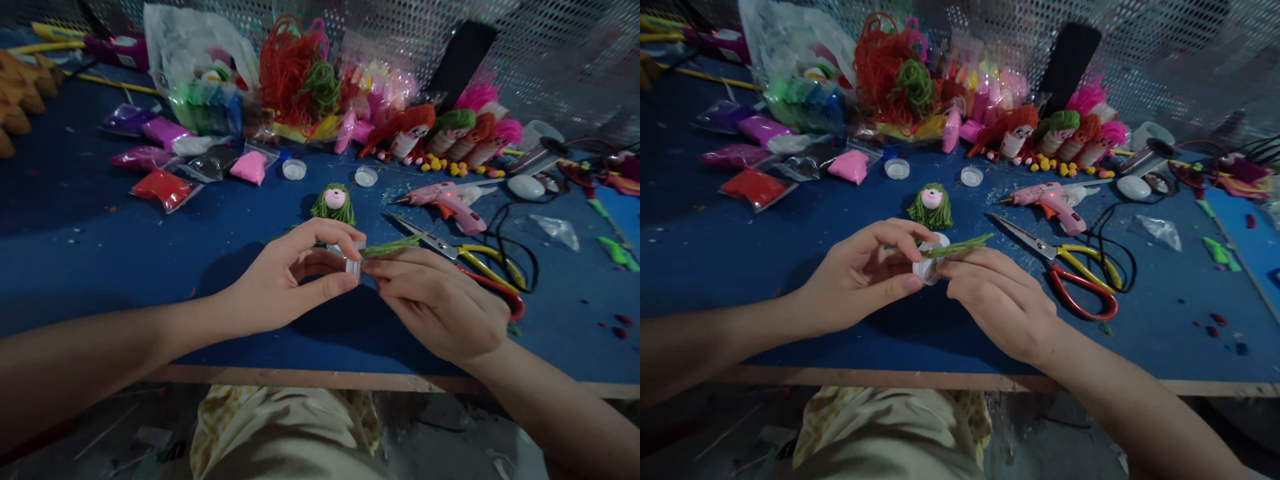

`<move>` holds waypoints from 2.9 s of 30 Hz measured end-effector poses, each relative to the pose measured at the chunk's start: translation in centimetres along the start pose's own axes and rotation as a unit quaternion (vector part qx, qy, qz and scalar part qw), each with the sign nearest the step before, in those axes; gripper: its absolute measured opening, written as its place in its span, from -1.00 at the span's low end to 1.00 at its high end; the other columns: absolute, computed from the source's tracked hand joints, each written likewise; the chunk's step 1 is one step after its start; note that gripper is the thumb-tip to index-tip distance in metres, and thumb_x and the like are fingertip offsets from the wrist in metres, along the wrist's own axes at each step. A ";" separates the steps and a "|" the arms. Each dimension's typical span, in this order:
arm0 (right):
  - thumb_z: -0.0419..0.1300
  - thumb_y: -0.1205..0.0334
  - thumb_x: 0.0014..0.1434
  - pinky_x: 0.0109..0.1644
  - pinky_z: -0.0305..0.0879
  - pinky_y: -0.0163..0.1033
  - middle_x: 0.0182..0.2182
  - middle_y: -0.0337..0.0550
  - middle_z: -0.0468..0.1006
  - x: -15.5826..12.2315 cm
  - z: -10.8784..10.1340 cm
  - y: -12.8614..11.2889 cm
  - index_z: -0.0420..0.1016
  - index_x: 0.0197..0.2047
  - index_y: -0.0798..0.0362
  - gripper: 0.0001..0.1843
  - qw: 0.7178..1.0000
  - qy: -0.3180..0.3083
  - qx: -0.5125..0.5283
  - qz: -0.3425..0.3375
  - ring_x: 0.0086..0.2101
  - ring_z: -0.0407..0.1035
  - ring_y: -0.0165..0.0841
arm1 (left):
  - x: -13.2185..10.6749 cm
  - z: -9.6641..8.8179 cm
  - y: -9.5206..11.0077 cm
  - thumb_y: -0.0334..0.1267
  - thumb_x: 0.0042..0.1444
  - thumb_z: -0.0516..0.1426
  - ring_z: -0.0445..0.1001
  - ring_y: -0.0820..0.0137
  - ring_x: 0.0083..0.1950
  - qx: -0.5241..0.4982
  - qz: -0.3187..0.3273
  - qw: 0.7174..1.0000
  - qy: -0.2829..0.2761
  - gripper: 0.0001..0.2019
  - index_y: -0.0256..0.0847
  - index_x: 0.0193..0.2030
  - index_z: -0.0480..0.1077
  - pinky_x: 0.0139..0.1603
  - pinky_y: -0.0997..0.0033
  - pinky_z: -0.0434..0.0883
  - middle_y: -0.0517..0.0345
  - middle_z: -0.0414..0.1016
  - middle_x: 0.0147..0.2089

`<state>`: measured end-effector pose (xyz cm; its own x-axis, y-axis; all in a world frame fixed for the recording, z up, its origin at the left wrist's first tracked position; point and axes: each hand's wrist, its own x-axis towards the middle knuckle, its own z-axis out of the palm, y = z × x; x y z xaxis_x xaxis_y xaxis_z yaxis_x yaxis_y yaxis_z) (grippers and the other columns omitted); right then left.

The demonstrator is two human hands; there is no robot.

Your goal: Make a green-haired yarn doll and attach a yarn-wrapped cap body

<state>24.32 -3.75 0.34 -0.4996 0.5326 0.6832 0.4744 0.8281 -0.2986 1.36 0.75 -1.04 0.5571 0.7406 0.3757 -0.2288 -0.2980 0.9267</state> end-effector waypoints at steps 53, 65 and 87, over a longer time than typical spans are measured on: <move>0.29 0.46 0.19 -0.17 0.51 -0.13 -0.23 -0.10 0.65 1.8 0.3 -0.6 0.51 -0.06 -0.04 -0.72 0.996 0.003 -0.057 0.065 -0.24 0.55 -0.28 | -0.1 -0.1 -0.3 -0.35 0.23 0.29 0.55 0.36 0.14 -0.005 -0.011 1.000 -0.006 -0.82 -0.15 -0.05 0.44 0.12 0.42 0.56 -0.01 0.49 0.17; 0.29 0.36 0.22 -0.19 0.57 -0.19 -0.28 -0.25 0.71 1.9 0.4 -1.0 0.58 -0.17 -0.10 -0.84 0.980 -0.005 0.025 0.198 -0.29 0.60 -0.31 | -0.1 0.0 0.1 -0.38 0.22 0.29 0.59 0.39 0.07 -0.017 -0.032 0.999 -0.008 -0.79 -0.15 -0.06 0.39 0.08 0.44 0.58 0.00 0.50 0.16; 0.36 0.38 0.14 -0.04 0.60 -0.23 -0.10 -0.18 0.66 1.2 1.3 -0.3 0.30 0.07 -0.09 -0.51 0.883 -0.009 0.320 0.343 -0.16 0.63 -0.36 | -0.3 -0.1 0.0 -0.41 0.27 0.25 0.55 0.36 0.19 -0.017 -0.002 1.000 -0.002 -0.78 -0.12 0.00 0.38 0.10 0.44 0.54 0.05 0.50 0.21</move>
<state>22.64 -3.17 0.40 -0.2676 0.9455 0.1854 0.1653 0.2347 -0.9579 1.11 0.64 -1.16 0.5606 0.7397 0.3722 -0.2535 -0.2745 0.9276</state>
